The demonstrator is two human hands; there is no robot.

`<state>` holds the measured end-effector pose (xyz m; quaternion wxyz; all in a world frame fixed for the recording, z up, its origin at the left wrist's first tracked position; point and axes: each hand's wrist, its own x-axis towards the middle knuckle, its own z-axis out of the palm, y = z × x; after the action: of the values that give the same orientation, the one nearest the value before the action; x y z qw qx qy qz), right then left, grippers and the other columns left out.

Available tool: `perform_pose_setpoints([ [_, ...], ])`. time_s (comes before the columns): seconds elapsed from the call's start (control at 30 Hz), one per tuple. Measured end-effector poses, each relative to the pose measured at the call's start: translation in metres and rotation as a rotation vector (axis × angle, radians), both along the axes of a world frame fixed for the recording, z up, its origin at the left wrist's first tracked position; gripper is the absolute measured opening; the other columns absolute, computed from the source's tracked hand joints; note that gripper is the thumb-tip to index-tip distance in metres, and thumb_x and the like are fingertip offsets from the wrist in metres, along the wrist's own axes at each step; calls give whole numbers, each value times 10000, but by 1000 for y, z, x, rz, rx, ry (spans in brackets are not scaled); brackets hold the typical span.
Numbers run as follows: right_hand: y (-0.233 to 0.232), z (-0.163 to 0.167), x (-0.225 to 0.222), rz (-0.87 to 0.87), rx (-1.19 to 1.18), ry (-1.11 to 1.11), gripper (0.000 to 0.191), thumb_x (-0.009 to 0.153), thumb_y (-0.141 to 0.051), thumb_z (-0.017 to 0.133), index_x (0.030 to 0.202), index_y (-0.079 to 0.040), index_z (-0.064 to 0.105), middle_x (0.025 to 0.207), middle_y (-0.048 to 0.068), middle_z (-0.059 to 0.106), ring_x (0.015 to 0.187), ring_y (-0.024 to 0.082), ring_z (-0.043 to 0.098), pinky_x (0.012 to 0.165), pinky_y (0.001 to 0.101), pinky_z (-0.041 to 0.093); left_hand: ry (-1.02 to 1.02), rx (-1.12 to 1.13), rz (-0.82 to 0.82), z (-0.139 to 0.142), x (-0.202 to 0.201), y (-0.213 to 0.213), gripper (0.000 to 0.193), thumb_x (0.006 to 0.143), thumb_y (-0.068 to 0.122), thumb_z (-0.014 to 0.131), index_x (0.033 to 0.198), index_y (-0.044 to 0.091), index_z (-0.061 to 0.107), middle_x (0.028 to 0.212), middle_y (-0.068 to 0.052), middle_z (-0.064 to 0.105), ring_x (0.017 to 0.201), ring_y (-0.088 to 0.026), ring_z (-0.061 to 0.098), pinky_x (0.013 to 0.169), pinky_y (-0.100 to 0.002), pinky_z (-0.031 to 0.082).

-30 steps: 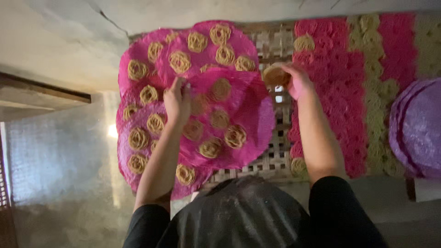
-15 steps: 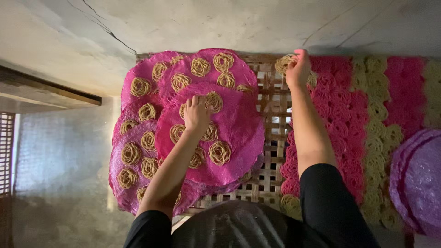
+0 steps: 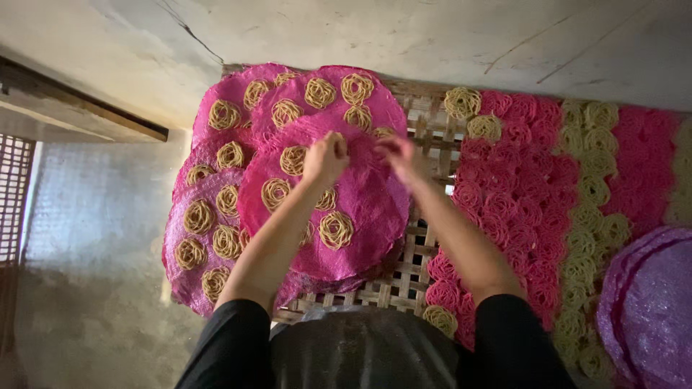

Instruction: The person transfers coiled string rosette decorations from a pink fabric disc and places them one by one onto another pink fabric disc laid on a bamboo drying rack, occasionally lifting and repositioning the discs. The rosettes are pink and gold and are arranged in rows across the disc surfaces.

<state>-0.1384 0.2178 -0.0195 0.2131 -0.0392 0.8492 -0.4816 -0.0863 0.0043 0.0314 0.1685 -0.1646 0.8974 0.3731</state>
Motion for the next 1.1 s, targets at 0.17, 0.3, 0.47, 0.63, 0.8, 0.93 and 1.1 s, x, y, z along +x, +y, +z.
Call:
perform_pose_setpoints([
  [0.17,-2,2,13,-195,-1024,-468,312,989,-312,562,1029,-35,702,1004,55,733,1001,185,713,943,402,625,390,180,-105,38,18,50,585,819,256,781,1259,28,471,1147,-188,665,980,-318,682,800,-413,613],
  [0.3,39,15,-19,-149,-439,-176,178,1051,-203,586,1019,-52,675,970,75,735,912,160,732,861,339,620,120,-157,1,29,23,-3,645,948,380,699,1415,35,417,1382,-238,525,1160,-323,617,913,-419,586],
  [0.47,83,16,-44,-207,271,529,198,944,-122,683,1136,-79,705,1022,147,743,863,334,686,709,479,560,200,-463,-40,-17,49,-87,602,928,236,669,1417,-22,431,1446,-242,490,1331,-391,486,1099,-497,452],
  [0.63,99,17,-59,-209,642,783,274,887,-71,737,1155,-67,685,1004,170,676,903,378,670,728,505,542,152,-482,11,-34,48,-108,618,928,301,692,1428,8,476,1412,-221,509,1321,-372,499,1112,-483,462],
  [0.8,100,25,-59,-186,716,871,387,810,-99,798,1151,-79,617,1106,177,621,1093,419,606,911,569,483,127,-571,105,-25,42,-106,724,873,365,731,1366,-89,459,1279,-285,520,1122,-370,577,880,-439,548],
  [0.93,87,28,-35,-262,657,875,464,868,-101,792,1276,-73,572,1202,237,594,1149,439,547,920,584,428,62,-489,60,-30,47,-100,456,899,414,735,1151,50,628,1167,-167,658,1066,-349,672,911,-468,552],
  [1.1,36,8,19,-176,343,933,318,977,-100,746,1256,-115,595,1136,98,674,1173,331,626,1070,539,459,204,-290,153,-32,36,-91,183,914,95,638,1096,80,619,1121,-154,651,919,-326,690,733,-460,582],
])
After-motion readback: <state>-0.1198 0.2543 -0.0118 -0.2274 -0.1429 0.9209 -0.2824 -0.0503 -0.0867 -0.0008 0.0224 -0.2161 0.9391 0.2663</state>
